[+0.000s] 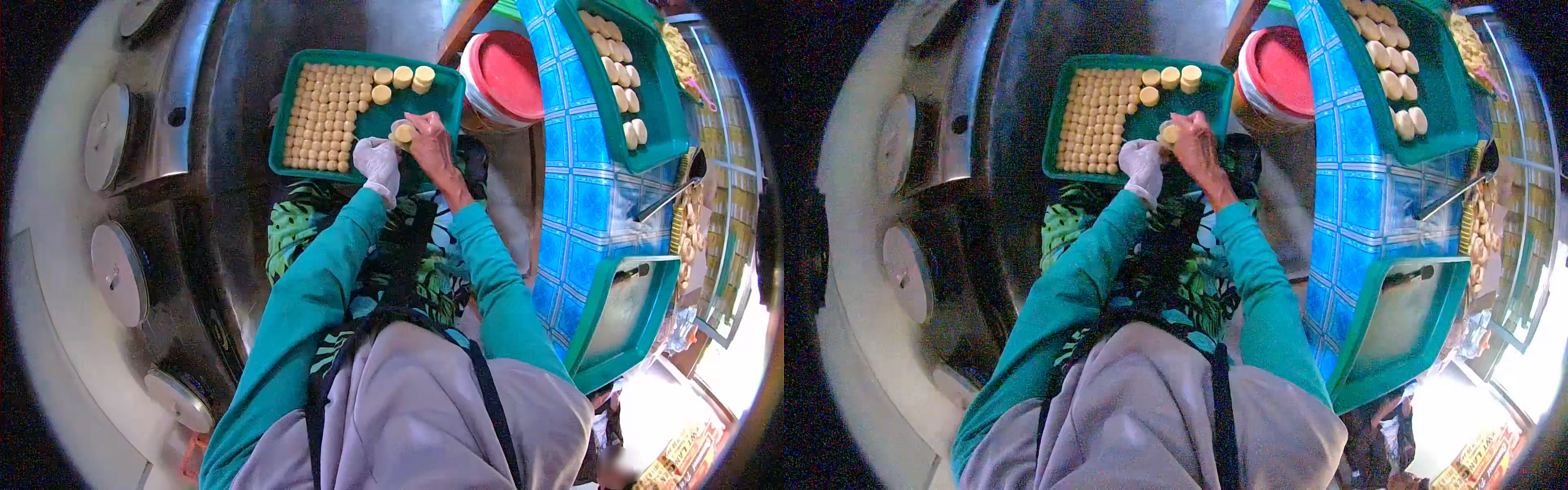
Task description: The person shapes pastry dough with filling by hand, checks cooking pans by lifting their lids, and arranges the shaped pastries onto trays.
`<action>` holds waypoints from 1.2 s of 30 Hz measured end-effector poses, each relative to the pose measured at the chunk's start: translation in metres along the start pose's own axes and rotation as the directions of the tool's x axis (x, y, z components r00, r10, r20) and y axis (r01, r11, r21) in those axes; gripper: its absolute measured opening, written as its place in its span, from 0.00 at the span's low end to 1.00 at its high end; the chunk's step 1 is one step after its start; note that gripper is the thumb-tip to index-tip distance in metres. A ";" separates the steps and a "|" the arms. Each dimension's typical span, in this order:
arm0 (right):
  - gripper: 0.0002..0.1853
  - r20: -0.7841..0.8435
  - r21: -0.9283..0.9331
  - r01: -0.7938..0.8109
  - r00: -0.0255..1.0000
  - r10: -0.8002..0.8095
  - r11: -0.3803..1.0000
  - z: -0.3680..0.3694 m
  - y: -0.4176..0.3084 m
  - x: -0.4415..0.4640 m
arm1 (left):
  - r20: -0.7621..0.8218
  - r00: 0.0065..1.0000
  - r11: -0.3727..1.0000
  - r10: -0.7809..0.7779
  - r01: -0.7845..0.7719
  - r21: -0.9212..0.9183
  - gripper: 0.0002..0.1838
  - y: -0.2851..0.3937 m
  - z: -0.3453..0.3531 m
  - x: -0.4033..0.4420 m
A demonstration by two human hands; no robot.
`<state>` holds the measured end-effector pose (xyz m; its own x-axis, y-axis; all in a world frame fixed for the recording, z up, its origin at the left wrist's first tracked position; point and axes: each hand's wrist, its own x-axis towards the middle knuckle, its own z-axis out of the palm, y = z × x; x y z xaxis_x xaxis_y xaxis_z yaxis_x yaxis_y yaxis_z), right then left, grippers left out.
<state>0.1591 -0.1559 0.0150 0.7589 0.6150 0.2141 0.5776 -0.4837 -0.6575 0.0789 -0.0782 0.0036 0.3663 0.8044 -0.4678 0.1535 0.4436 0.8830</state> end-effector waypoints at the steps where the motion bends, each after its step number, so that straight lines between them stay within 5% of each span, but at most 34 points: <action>1: 0.17 -0.015 -0.043 0.058 0.998 -0.059 0.997 0.002 0.005 0.002 | -0.001 1.000 1.000 -0.004 0.004 0.021 0.03 -0.001 0.001 0.002; 9: 0.11 0.048 0.035 -0.016 0.999 0.014 0.999 0.009 0.018 0.005 | 0.018 0.989 0.989 -0.146 0.146 0.024 0.03 0.006 -0.001 0.007; 12: 0.09 0.085 0.051 0.057 0.995 -0.061 0.997 0.006 0.021 0.009 | 0.373 0.903 0.936 -0.212 0.298 -0.190 0.02 -0.009 -0.005 0.033; 15: 0.10 0.189 0.067 0.141 0.970 -0.151 0.988 -0.004 0.023 0.017 | 0.381 0.871 0.948 -0.310 0.315 0.051 0.05 0.003 -0.008 0.042; 18: 0.11 0.273 0.085 0.056 0.959 -0.077 0.995 -0.009 0.011 0.020 | 0.536 0.764 0.867 -0.360 0.486 -0.111 0.05 0.041 -0.017 0.024; 22: 0.12 0.299 0.087 -0.009 0.954 -0.018 0.996 -0.009 0.022 0.034 | 0.291 0.946 0.990 -0.143 0.134 0.051 0.02 0.028 -0.016 0.025; 23: 0.12 0.318 0.086 -0.014 0.948 -0.014 0.996 -0.011 0.023 0.036 | 0.236 0.936 0.965 -0.261 0.258 0.046 0.01 0.018 -0.010 0.028; 24: 0.12 0.337 0.087 -0.021 0.941 -0.010 0.996 -0.010 0.024 0.037 | 0.350 0.888 0.953 -0.298 0.295 0.064 0.02 0.011 -0.013 0.030; 26: 0.12 0.375 0.128 -0.121 0.925 0.065 0.984 -0.007 0.025 0.039 | 0.449 0.892 0.935 -0.051 -0.115 0.335 0.03 -0.018 -0.010 0.043; 27: 0.11 0.413 0.155 -0.221 0.900 0.140 0.963 -0.007 0.026 0.040 | 0.447 0.893 0.936 -0.051 -0.114 0.334 0.03 -0.021 -0.007 0.041; 30: 0.08 0.412 0.233 -0.235 0.903 0.123 0.944 -0.006 0.032 0.040 | 0.228 0.954 0.964 -0.193 0.228 -0.139 0.13 -0.019 0.005 0.020; 31: 0.08 0.410 0.233 -0.233 0.904 0.122 0.944 -0.005 0.034 0.040 | 0.229 0.955 0.964 -0.191 0.227 -0.139 0.13 -0.013 0.007 0.018; 33: 0.08 0.480 0.349 -0.415 0.849 0.220 0.840 -0.007 0.034 0.040 | 0.248 0.969 0.968 0.008 -0.070 0.243 0.11 -0.012 0.008 0.019; 34: 0.08 0.475 0.351 -0.410 0.853 0.218 0.842 -0.009 0.034 0.041 | 0.251 0.968 0.968 0.014 -0.076 0.241 0.11 -0.010 0.010 0.020; 36: 0.09 0.519 0.495 -0.552 0.807 0.282 0.671 -0.019 0.024 0.040 | 0.219 0.958 0.956 -0.186 0.228 -0.184 0.09 -0.006 0.013 0.022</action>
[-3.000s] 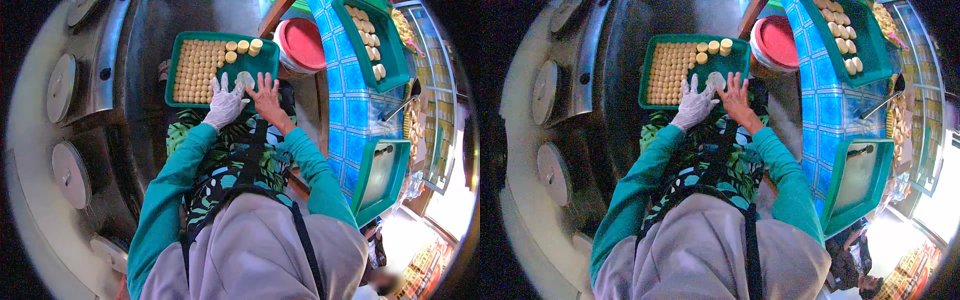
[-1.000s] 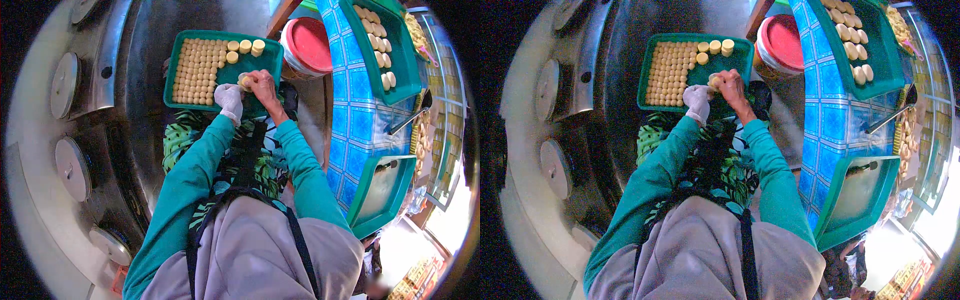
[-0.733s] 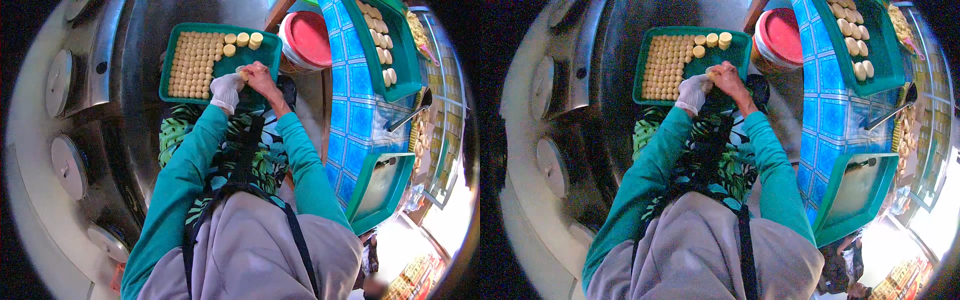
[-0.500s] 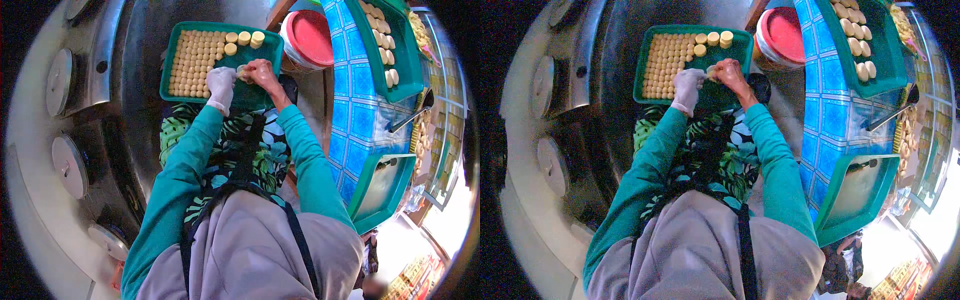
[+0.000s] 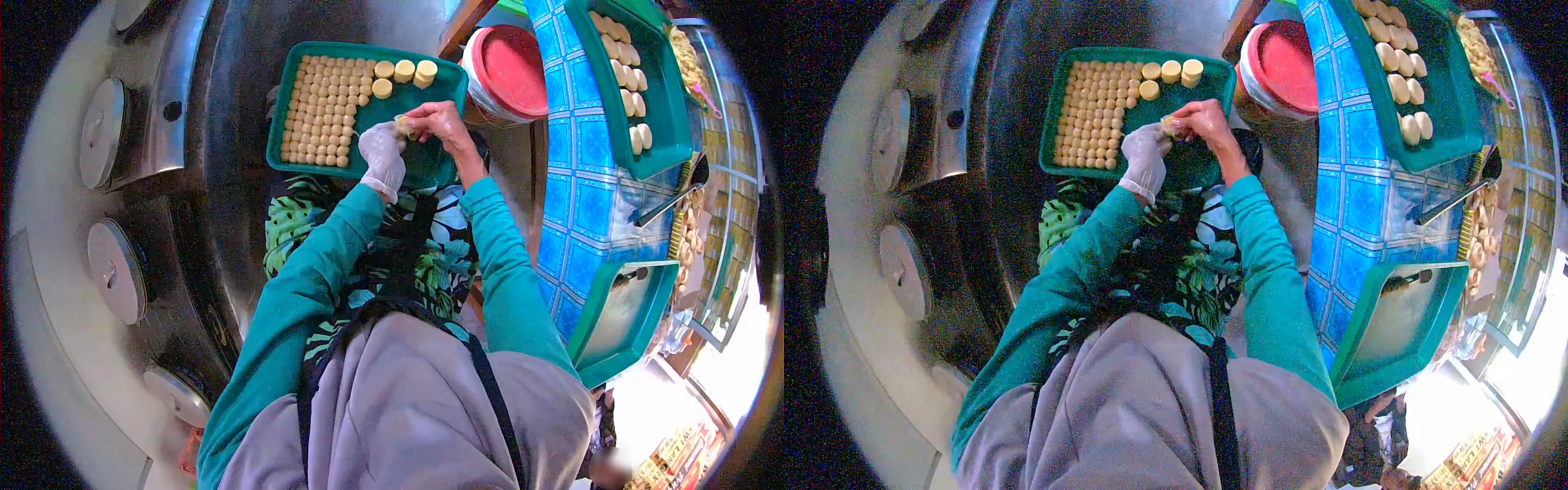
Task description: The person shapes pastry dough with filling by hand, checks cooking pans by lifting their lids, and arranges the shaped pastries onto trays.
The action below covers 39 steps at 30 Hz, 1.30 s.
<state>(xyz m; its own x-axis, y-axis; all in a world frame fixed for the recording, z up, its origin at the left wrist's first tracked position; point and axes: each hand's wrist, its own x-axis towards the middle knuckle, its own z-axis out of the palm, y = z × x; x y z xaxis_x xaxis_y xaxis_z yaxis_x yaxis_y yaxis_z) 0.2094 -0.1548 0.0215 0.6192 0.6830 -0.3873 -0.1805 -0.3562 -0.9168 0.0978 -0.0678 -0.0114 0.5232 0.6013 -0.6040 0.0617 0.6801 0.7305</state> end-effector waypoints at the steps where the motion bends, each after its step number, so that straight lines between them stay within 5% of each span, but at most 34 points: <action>1: 0.09 -0.001 -0.001 0.004 1.000 -0.004 1.000 0.001 -0.006 -0.004 | 0.002 1.000 1.000 0.003 -0.003 -0.001 0.09 0.001 -0.001 -0.001; 4: 0.09 -0.015 0.055 -0.001 1.000 0.001 0.998 0.004 -0.015 -0.013 | 0.295 0.942 0.987 0.158 -0.155 -0.033 0.09 0.000 -0.008 0.004; 6: 0.08 -0.030 0.116 0.085 0.996 -0.082 0.990 0.009 -0.010 -0.016 | 0.407 0.914 0.966 -0.003 0.108 -0.236 0.13 0.006 -0.011 0.003; 13: 0.11 -0.063 -0.102 0.325 0.941 -0.333 0.940 0.029 -0.028 -0.053 | 0.462 0.887 0.980 -0.002 0.095 -0.177 0.13 0.050 -0.022 -0.035; 15: 0.10 -0.448 0.201 0.191 0.890 -0.083 0.961 0.041 -0.032 -0.062 | 0.423 0.906 0.985 0.015 0.060 -0.163 0.15 0.058 -0.027 -0.044; 16: 0.10 -0.446 0.197 0.190 0.891 -0.085 0.962 0.042 -0.026 -0.063 | 0.423 0.906 0.984 0.017 0.060 -0.168 0.15 0.061 -0.028 -0.048; 18: 0.12 -0.155 0.581 -0.020 0.979 0.135 0.814 0.047 -0.013 -0.062 | 0.472 0.882 0.989 0.012 0.059 -0.135 0.15 0.067 -0.032 -0.051; 23: 0.09 -0.240 0.638 0.090 0.967 0.087 0.765 0.062 -0.012 -0.065 | 0.486 0.874 0.999 0.001 0.017 -0.034 0.15 0.070 -0.042 -0.055; 26: 0.08 -0.378 0.378 0.179 0.926 -0.025 0.908 0.073 -0.016 -0.066 | 0.371 0.928 0.999 0.034 -0.017 -0.050 0.15 0.063 -0.040 -0.052; 28: 0.09 -0.462 -0.104 0.309 0.827 -0.321 0.945 0.082 -0.009 -0.071 | 0.306 0.951 0.996 0.038 -0.013 -0.084 0.16 0.057 -0.037 -0.055; 29: 0.08 -0.319 -0.573 0.461 0.636 -0.703 0.677 0.081 -0.009 -0.071 | 0.273 0.961 0.990 0.048 -0.009 -0.144 0.16 0.054 -0.034 -0.054; 30: 0.08 -0.321 -0.574 0.456 0.640 -0.698 0.681 0.084 -0.007 -0.075 | 0.240 0.970 0.980 0.049 0.000 -0.200 0.16 0.048 -0.032 -0.055; 32: 0.13 -0.155 -0.857 0.268 0.680 -0.716 0.440 0.091 -0.005 -0.084 | 0.218 0.973 0.979 0.082 -0.037 -0.202 0.17 0.043 -0.031 -0.056; 35: 0.15 -0.154 -0.838 0.308 0.659 -0.737 0.451 0.087 -0.014 -0.098 | 0.183 0.978 0.992 0.095 -0.076 -0.105 0.20 0.046 -0.036 -0.056; 37: 0.14 -0.153 -0.809 0.355 0.641 -0.752 0.468 0.081 -0.018 -0.101 | 0.360 0.933 0.990 0.027 0.025 -0.139 0.16 0.050 -0.041 -0.056; 39: 0.12 -0.533 -0.298 0.386 0.692 -0.487 0.873 0.077 -0.020 -0.100 | 0.398 0.917 0.988 0.024 0.039 -0.151 0.13 0.064 -0.038 -0.071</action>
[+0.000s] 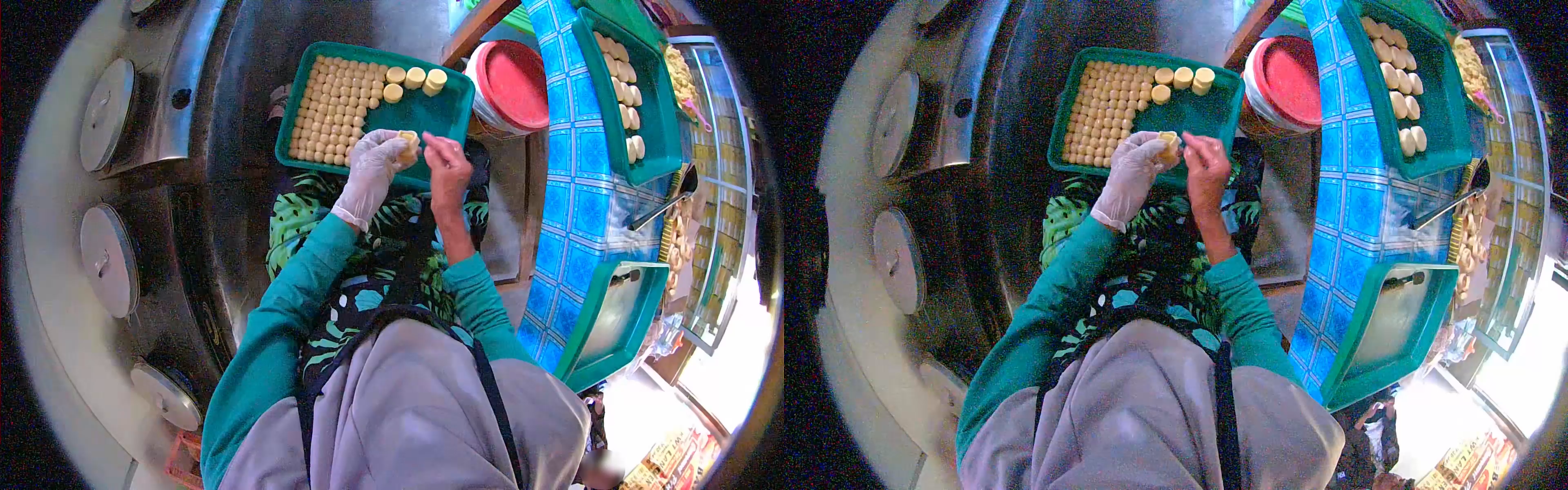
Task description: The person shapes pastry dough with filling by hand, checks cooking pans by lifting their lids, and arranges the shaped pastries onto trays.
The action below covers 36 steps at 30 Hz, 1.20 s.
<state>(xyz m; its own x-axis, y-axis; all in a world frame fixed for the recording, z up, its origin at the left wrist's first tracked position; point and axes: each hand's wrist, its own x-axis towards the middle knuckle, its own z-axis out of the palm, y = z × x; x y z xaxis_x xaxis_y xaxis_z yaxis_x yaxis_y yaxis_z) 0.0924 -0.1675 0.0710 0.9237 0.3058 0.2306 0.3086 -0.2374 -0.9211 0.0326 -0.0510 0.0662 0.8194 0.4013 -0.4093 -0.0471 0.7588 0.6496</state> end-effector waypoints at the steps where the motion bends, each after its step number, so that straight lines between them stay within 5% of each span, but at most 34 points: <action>1: 0.12 -0.004 -0.002 -0.002 1.000 0.002 1.000 -0.003 0.000 0.002 | 0.043 0.999 1.000 -0.011 0.011 -0.012 0.11 0.008 0.007 -0.009; 2: 0.12 0.146 0.362 -0.349 0.937 0.318 0.864 -0.007 -0.005 0.008 | 0.023 0.997 0.996 -0.068 0.069 -0.049 0.11 0.015 0.015 -0.016; 3: 0.13 0.389 0.597 -0.630 0.768 0.508 0.496 -0.009 -0.008 0.011 | 0.029 0.997 0.996 -0.070 0.072 -0.048 0.11 0.015 0.014 -0.017; 9: 0.09 0.425 0.669 -0.542 0.840 0.337 0.508 -0.011 0.006 0.010 | 0.137 0.981 0.986 -0.136 0.120 0.120 0.17 0.028 0.005 -0.022; 11: 0.09 0.420 0.667 -0.510 0.859 0.292 0.544 -0.013 0.004 0.010 | 0.216 0.954 0.936 -0.209 0.131 0.325 0.19 0.036 0.004 -0.021; 16: 0.11 0.515 0.522 -0.534 0.819 0.254 0.665 -0.019 -0.002 0.016 | 0.238 0.945 0.925 -0.226 0.131 0.356 0.31 0.044 0.005 -0.021; 21: 0.08 0.579 0.551 -0.535 0.798 0.169 0.641 -0.023 0.001 0.018 | 0.235 0.933 0.941 -0.273 0.208 0.265 0.25 0.039 0.000 -0.019; 26: 0.04 0.411 0.356 -0.179 0.912 0.019 0.917 -0.029 -0.009 0.016 | 0.246 0.926 0.953 -0.285 0.246 0.178 0.19 0.026 -0.007 -0.011; 32: 0.04 0.339 0.172 0.274 0.885 -0.318 0.946 -0.032 -0.003 0.021 | 0.156 0.932 0.943 -0.326 0.333 -0.015 0.14 0.004 -0.013 0.002; 33: 0.04 0.337 0.171 0.275 0.886 -0.318 0.946 -0.032 -0.005 0.021 | 0.155 0.939 0.951 -0.307 0.309 0.015 0.14 0.006 -0.009 0.000; 35: 0.04 0.366 0.349 -0.107 0.930 -0.030 0.931 -0.030 -0.009 0.017 | 0.154 0.945 0.957 -0.290 0.286 0.046 0.13 0.011 -0.002 -0.002; 36: 0.04 0.366 0.349 -0.108 0.930 -0.029 0.931 -0.029 -0.005 0.017 | 0.140 0.956 0.965 -0.258 0.247 0.091 0.14 0.013 0.001 -0.003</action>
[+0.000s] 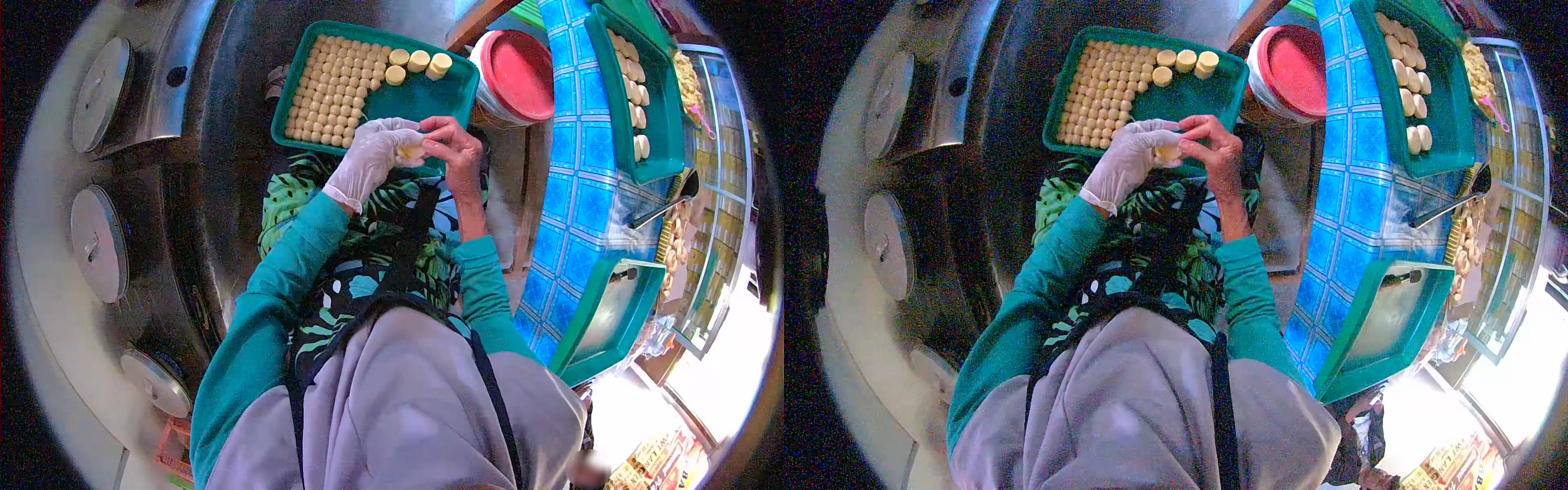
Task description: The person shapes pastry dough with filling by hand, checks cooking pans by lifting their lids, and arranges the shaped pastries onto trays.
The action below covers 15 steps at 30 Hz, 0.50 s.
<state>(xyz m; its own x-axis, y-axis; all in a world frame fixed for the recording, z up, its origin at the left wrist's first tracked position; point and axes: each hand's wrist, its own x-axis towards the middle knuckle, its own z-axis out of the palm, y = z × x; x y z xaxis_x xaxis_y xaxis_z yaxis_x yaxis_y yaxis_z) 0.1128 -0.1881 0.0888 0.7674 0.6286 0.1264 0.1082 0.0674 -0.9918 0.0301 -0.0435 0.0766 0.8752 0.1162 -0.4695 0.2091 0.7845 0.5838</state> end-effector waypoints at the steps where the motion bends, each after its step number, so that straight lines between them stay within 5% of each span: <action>1: 0.04 -0.012 0.115 -0.054 0.998 0.055 0.992 0.000 0.006 0.000 | -0.017 0.999 0.998 0.034 -0.033 0.051 0.14 0.001 0.003 -0.001; 5: 0.05 -0.060 0.302 -0.092 0.992 0.115 0.949 0.005 0.016 -0.002 | -0.059 0.995 0.996 0.086 -0.086 0.006 0.10 0.000 0.006 -0.003; 8: 0.05 -0.109 0.266 -0.018 0.993 0.049 0.964 0.008 0.021 -0.004 | -0.023 0.998 0.997 0.062 -0.061 0.041 0.16 0.000 0.005 -0.004; 15: 0.06 -0.144 0.273 -0.104 0.979 0.147 0.956 0.008 0.026 -0.002 | -0.001 0.975 0.926 0.223 -0.212 0.312 0.14 0.001 0.011 -0.013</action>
<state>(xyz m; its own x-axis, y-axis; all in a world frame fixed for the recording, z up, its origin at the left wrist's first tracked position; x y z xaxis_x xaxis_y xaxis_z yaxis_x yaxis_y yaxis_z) 0.1089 -0.1813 0.0626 0.8578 0.5136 -0.0200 -0.1488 0.2110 -0.9661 0.0241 -0.0511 0.0902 0.8996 0.2884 -0.3280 0.1443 0.5124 0.8465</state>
